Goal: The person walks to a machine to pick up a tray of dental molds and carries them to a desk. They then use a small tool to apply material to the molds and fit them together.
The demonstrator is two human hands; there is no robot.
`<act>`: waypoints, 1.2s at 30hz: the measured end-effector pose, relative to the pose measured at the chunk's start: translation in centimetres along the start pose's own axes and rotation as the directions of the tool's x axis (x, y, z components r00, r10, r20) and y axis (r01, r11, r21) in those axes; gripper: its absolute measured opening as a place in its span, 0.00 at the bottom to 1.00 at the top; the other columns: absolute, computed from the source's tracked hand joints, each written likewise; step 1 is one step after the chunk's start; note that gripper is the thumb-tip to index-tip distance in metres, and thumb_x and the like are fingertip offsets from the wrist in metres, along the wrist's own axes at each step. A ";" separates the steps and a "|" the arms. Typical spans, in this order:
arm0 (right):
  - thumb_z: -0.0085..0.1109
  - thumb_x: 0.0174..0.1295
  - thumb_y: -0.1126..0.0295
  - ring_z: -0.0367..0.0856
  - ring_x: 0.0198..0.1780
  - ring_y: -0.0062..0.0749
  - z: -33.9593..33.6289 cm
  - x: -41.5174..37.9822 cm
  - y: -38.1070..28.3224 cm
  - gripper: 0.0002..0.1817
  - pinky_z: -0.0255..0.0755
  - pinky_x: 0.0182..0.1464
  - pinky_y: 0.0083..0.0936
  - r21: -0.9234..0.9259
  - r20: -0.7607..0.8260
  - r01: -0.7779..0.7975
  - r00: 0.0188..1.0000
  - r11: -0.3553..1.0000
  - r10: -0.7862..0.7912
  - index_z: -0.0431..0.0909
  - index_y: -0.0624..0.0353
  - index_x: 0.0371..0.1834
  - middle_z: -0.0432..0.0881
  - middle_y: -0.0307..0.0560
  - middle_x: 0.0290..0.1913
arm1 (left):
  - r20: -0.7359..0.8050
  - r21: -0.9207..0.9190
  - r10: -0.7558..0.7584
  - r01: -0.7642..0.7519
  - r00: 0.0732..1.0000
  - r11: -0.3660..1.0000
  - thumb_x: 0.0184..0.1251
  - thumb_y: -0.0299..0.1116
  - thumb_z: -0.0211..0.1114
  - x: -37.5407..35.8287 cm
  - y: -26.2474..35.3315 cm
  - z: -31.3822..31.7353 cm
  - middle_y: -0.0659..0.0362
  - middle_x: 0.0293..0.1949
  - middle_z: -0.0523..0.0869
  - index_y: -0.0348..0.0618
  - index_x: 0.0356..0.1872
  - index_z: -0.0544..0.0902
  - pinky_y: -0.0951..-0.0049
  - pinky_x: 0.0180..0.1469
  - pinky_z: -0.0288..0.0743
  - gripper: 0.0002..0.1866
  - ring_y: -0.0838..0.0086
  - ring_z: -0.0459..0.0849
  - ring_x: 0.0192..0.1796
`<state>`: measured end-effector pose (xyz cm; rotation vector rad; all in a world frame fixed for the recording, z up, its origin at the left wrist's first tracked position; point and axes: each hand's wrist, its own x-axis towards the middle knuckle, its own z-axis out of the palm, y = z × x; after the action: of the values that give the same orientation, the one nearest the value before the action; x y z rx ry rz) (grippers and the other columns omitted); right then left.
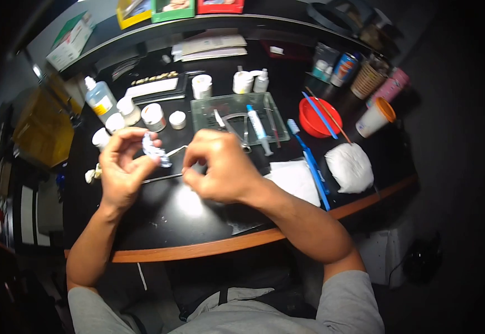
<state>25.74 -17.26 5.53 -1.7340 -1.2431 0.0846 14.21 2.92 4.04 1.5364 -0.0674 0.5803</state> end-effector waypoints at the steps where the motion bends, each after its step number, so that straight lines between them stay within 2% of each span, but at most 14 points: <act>1: 0.70 0.50 0.72 0.86 0.33 0.44 0.1 -0.2 0.2 0.04 0.81 0.38 0.37 -0.078 0.107 0.063 0.993 0.995 -0.054 0.87 0.61 0.27 0.83 0.51 0.33 | -0.002 -0.005 0.000 0.000 1.000 1.000 0.64 0.14 0.71 0.3 -0.3 -0.5 0.49 0.56 0.85 0.33 0.59 0.78 0.62 0.62 0.87 0.23 0.66 0.87 0.59; 2: 0.69 0.52 0.71 0.87 0.37 0.50 0.6 -0.6 0.6 0.05 0.82 0.41 0.42 -0.142 0.186 0.108 0.979 0.984 -0.081 0.86 0.61 0.26 0.83 0.52 0.35 | -0.010 -0.007 -0.003 0.003 1.000 1.000 0.65 0.15 0.69 0.6 -0.4 -0.8 0.48 0.56 0.86 0.32 0.61 0.78 0.62 0.62 0.87 0.22 0.65 0.88 0.59; 5: 0.69 0.54 0.71 0.87 0.40 0.53 0.7 -1.0 0.2 0.06 0.83 0.45 0.46 -0.233 0.409 0.086 0.913 0.969 0.018 0.86 0.63 0.29 0.84 0.52 0.36 | -0.022 -0.086 -0.101 0.098 0.995 0.991 0.69 0.19 0.68 0.6 -0.7 -1.1 0.45 0.59 0.85 0.31 0.64 0.76 0.60 0.65 0.86 0.23 0.62 0.88 0.60; 11: 0.72 0.58 0.66 0.88 0.42 0.52 -0.1 -0.8 -0.3 0.09 0.83 0.45 0.46 -0.194 0.420 0.091 0.908 0.977 -0.001 0.87 0.62 0.30 0.84 0.51 0.37 | -0.063 -0.175 -0.186 0.172 0.981 0.969 0.70 0.23 0.66 0.8 -0.3 -1.4 0.43 0.61 0.84 0.33 0.69 0.74 0.60 0.62 0.88 0.26 0.62 0.88 0.61; 14: 0.70 0.60 0.65 0.88 0.42 0.52 -0.5 -0.6 0.4 0.09 0.83 0.46 0.45 -0.324 0.232 0.073 0.973 0.943 0.005 0.87 0.60 0.31 0.85 0.51 0.38 | -0.085 -0.207 -0.238 0.216 0.968 0.954 0.72 0.25 0.61 1.0 0.6 -1.1 0.43 0.62 0.84 0.35 0.71 0.75 0.61 0.61 0.89 0.26 0.64 0.87 0.61; 16: 0.69 0.60 0.64 0.87 0.40 0.53 -1.0 -0.3 1.4 0.09 0.83 0.45 0.44 -0.459 -0.023 -0.030 1.000 0.888 0.022 0.88 0.59 0.31 0.85 0.52 0.37 | -0.095 -0.218 -0.241 0.216 0.966 0.952 0.73 0.26 0.60 1.1 0.6 -1.4 0.43 0.62 0.84 0.35 0.71 0.76 0.61 0.61 0.89 0.25 0.64 0.87 0.62; 20: 0.73 0.56 0.71 0.87 0.36 0.49 -3.5 1.0 1.7 0.06 0.81 0.42 0.40 -0.445 -0.380 -0.220 0.924 0.868 0.040 0.87 0.61 0.31 0.85 0.54 0.32 | -0.128 -0.298 -0.224 0.178 0.966 0.938 0.73 0.25 0.60 1.6 0.7 -2.3 0.45 0.60 0.85 0.34 0.67 0.78 0.58 0.59 0.88 0.22 0.62 0.88 0.61; 22: 0.73 0.54 0.74 0.86 0.34 0.44 -4.0 1.3 1.8 0.05 0.80 0.40 0.38 -0.419 -0.460 -0.215 0.888 0.882 -0.003 0.86 0.61 0.31 0.84 0.51 0.31 | -0.168 -0.277 -0.157 0.106 0.973 0.955 0.74 0.26 0.60 2.3 0.9 -3.4 0.45 0.59 0.86 0.32 0.67 0.77 0.59 0.59 0.87 0.22 0.61 0.88 0.61; 26: 0.72 0.57 0.76 0.81 0.28 0.33 -4.3 1.4 2.2 0.04 0.74 0.33 0.31 -0.378 -0.528 -0.224 0.849 0.898 -0.011 0.87 0.61 0.34 0.81 0.46 0.29 | -0.279 -0.248 -0.083 0.012 0.957 0.969 0.76 0.27 0.56 3.5 1.7 -5.8 0.39 0.64 0.82 0.28 0.71 0.72 0.57 0.68 0.82 0.25 0.56 0.84 0.67; 28: 0.71 0.59 0.78 0.72 0.25 0.19 -4.6 1.5 2.5 0.03 0.65 0.28 0.22 -0.290 -0.551 -0.206 0.834 0.935 0.013 0.88 0.62 0.35 0.79 0.39 0.28 | -0.343 -0.246 -0.058 -0.030 0.938 0.969 0.76 0.27 0.56 3.9 1.8 -7.0 0.39 0.64 0.82 0.27 0.70 0.72 0.55 0.69 0.81 0.24 0.56 0.84 0.68; 31: 0.71 0.62 0.79 0.66 0.26 0.09 -4.7 1.8 2.9 0.01 0.59 0.27 0.15 -0.128 -0.627 -0.104 0.779 0.986 0.001 0.87 0.63 0.34 0.75 0.28 0.27 | -0.401 -0.245 -0.023 -0.083 0.916 0.966 0.75 0.26 0.56 4.4 1.7 -8.6 0.39 0.64 0.82 0.28 0.70 0.73 0.54 0.70 0.80 0.25 0.56 0.84 0.67; 32: 0.69 0.64 0.79 0.64 0.24 0.06 -4.7 2.1 2.6 0.01 0.56 0.26 0.14 0.054 -0.659 -0.027 0.750 0.998 0.056 0.86 0.64 0.35 0.73 0.25 0.24 | -0.401 -0.248 -0.008 -0.100 0.916 0.964 0.74 0.26 0.56 4.6 1.4 -9.2 0.39 0.64 0.82 0.29 0.71 0.73 0.53 0.70 0.80 0.25 0.56 0.84 0.67; 34: 0.68 0.66 0.80 0.62 0.23 0.05 -5.7 2.4 2.2 0.01 0.53 0.26 0.13 0.127 -0.749 0.148 0.663 0.981 -0.003 0.85 0.64 0.36 0.71 0.23 0.21 | -0.413 -0.245 -0.002 -0.108 0.911 0.964 0.74 0.27 0.57 4.9 0.7 -10.2 0.40 0.64 0.83 0.29 0.71 0.74 0.54 0.70 0.80 0.26 0.57 0.84 0.67; 36: 0.66 0.67 0.78 0.65 0.24 0.07 -7.3 2.3 2.0 0.02 0.55 0.28 0.14 0.157 -0.841 0.188 0.540 0.970 0.031 0.83 0.64 0.36 0.75 0.26 0.23 | -0.403 -0.245 -0.036 -0.070 0.915 0.967 0.74 0.28 0.58 5.1 0.1 -10.9 0.40 0.64 0.83 0.30 0.71 0.74 0.56 0.71 0.79 0.26 0.58 0.84 0.67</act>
<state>32.18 -20.32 9.00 -1.2193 -0.5283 -0.5968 15.11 14.85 5.46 1.1427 0.1581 0.8610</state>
